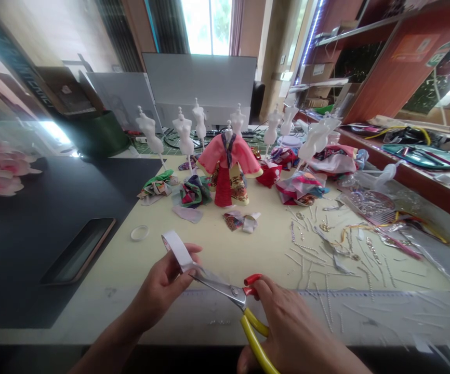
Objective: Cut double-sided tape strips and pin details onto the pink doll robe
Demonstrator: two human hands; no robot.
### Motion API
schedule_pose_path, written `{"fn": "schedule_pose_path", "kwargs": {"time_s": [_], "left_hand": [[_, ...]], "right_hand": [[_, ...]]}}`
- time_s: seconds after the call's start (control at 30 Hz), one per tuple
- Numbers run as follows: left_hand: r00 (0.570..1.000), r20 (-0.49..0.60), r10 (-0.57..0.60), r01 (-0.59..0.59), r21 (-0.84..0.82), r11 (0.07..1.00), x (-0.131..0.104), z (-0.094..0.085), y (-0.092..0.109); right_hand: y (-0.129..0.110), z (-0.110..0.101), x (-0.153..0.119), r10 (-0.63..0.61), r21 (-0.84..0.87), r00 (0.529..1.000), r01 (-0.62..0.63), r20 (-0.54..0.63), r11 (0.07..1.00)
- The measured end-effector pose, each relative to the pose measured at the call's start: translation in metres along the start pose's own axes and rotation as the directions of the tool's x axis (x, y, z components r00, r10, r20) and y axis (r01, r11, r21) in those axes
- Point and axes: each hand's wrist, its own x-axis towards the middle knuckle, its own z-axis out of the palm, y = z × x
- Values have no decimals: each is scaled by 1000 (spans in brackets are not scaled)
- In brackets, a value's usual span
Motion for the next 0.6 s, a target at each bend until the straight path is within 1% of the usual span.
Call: {"fn": "schedule_pose_path", "kwargs": {"time_s": [0.2, 0.4, 0.5, 0.6], "left_hand": [[1000, -9, 12, -11, 51, 999, 0, -1, 0], [995, -18, 103, -101, 71, 992, 0, -1, 2], [992, -34, 122, -119, 87, 989, 0, 0, 2], [984, -56, 171, -165, 91, 982, 0, 0, 0]], "right_hand": [[-2, -3, 1, -6, -2, 999, 6, -41, 1000], [-4, -3, 0, -23, -27, 996, 21, -84, 999], [-5, -5, -1, -8, -32, 997, 5, -83, 999], [-6, -8, -1, 12, -18, 997, -13, -75, 1000]]}}
